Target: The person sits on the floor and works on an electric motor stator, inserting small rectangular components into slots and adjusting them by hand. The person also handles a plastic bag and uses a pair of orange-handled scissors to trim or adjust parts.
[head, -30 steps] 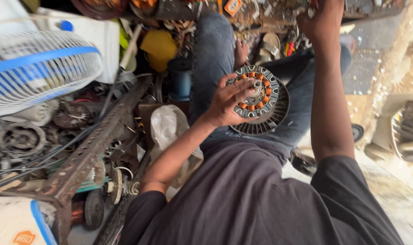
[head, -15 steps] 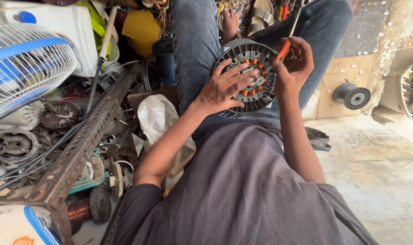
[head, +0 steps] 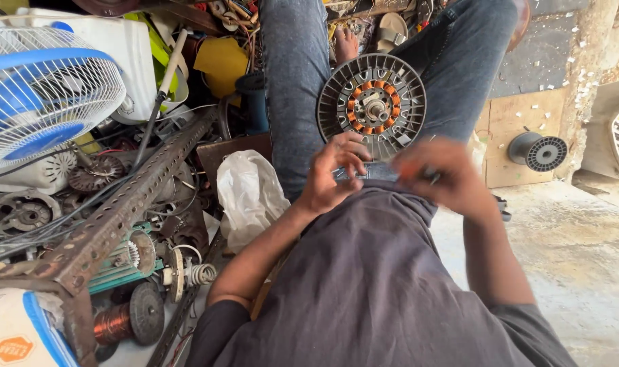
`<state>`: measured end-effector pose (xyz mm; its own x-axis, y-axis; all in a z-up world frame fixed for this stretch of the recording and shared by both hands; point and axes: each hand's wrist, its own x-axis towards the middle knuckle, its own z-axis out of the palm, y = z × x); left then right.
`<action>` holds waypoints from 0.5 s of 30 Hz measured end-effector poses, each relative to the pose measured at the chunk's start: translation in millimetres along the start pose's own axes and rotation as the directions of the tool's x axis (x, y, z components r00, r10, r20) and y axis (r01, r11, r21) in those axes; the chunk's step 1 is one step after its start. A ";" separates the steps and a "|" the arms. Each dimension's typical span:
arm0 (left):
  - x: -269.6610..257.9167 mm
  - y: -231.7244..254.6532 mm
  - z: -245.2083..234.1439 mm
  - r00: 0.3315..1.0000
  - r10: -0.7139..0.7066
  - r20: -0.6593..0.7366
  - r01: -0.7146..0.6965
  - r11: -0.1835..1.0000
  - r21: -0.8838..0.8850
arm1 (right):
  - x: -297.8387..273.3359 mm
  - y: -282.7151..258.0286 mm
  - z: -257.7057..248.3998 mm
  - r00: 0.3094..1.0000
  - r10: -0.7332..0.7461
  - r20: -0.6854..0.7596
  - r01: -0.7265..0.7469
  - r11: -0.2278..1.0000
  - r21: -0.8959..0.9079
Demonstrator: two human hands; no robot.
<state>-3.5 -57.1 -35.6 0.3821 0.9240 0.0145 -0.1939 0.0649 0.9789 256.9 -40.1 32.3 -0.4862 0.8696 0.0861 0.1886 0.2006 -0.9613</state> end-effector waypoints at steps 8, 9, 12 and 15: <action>-37.7 -29.8 22.4 0.974 -0.223 0.033 0.209 0.837 -0.505 | -27.6 -3.7 60.9 0.926 0.247 -0.285 -0.192 0.959 0.207; -39.7 -27.7 27.3 0.976 -0.214 0.030 0.199 0.836 -0.512 | -29.7 1.4 70.0 0.903 0.252 -0.350 -0.169 0.953 0.251; -28.6 -5.3 27.7 0.979 -0.069 -0.194 -0.014 0.917 -0.399 | -32.2 0.7 92.1 0.860 0.240 -0.451 -0.128 0.956 0.265; -22.2 41.1 15.7 0.923 0.299 -0.243 -0.274 0.953 0.133 | -32.6 -16.9 79.6 0.941 0.138 -0.309 -0.185 0.974 -0.129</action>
